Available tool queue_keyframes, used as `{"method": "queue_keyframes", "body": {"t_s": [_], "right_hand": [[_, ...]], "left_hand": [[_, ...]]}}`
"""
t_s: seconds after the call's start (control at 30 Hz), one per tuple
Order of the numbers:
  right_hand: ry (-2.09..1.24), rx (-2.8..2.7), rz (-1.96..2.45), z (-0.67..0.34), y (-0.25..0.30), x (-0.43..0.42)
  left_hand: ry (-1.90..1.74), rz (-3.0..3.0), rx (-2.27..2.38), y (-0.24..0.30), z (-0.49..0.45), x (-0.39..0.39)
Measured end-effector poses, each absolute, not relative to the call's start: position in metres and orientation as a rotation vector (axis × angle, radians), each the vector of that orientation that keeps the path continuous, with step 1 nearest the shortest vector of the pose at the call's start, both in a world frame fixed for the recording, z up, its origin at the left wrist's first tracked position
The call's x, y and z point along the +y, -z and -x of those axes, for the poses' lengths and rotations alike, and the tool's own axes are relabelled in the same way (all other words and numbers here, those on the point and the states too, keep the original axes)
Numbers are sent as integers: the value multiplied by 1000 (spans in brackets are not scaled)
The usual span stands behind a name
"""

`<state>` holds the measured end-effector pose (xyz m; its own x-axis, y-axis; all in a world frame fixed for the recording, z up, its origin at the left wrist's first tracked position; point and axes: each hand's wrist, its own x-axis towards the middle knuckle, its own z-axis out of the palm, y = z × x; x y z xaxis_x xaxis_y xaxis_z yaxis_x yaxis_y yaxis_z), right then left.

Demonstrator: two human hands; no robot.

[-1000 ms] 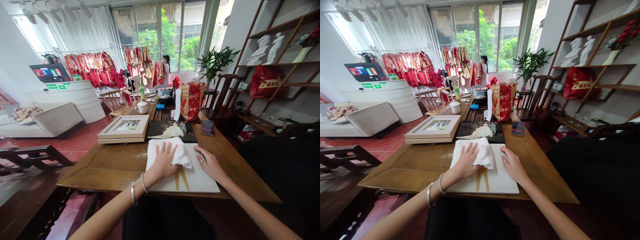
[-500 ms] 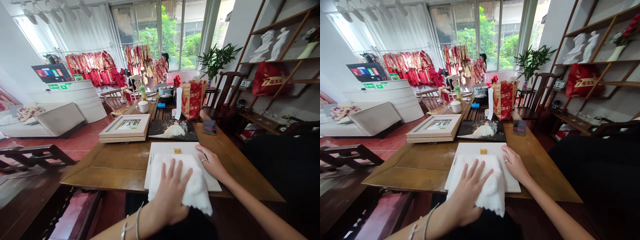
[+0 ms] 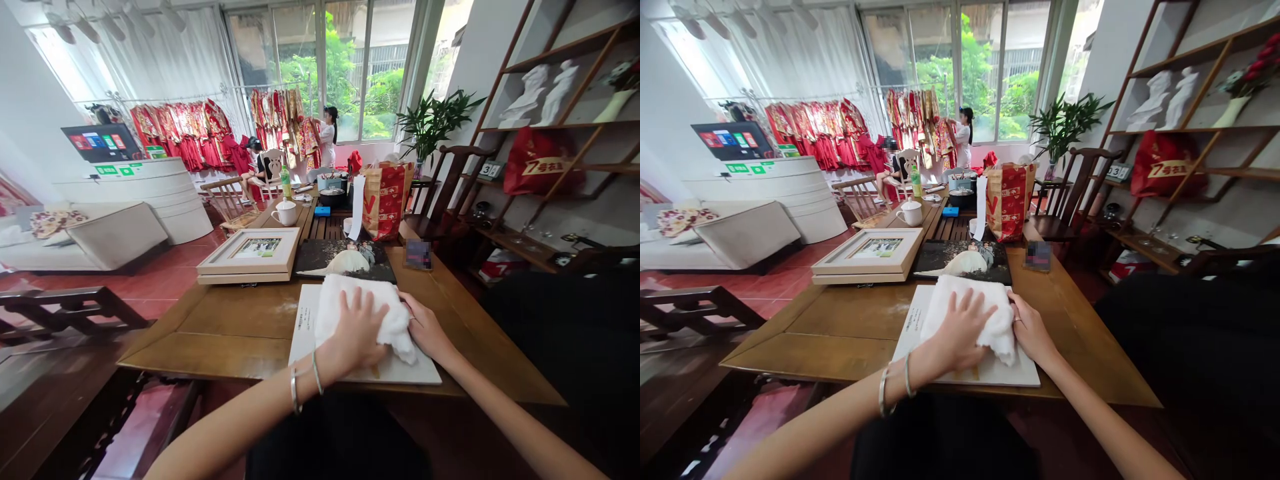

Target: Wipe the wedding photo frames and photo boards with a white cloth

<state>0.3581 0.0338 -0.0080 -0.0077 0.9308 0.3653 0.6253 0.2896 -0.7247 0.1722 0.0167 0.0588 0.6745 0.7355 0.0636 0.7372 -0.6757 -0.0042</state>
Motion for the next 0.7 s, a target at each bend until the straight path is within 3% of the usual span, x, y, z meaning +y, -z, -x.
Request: {"method": "queue_keyframes", "body": {"t_s": [0.23,0.7], "right_hand": [[-532,-1638,1400,-356,5,32],[-547,-1417,1397,-365,15,37]], "left_hand": [[-34,2918,-1199,-63,-173,-51],[106,2817,-1352,-52,-206,40]]}}
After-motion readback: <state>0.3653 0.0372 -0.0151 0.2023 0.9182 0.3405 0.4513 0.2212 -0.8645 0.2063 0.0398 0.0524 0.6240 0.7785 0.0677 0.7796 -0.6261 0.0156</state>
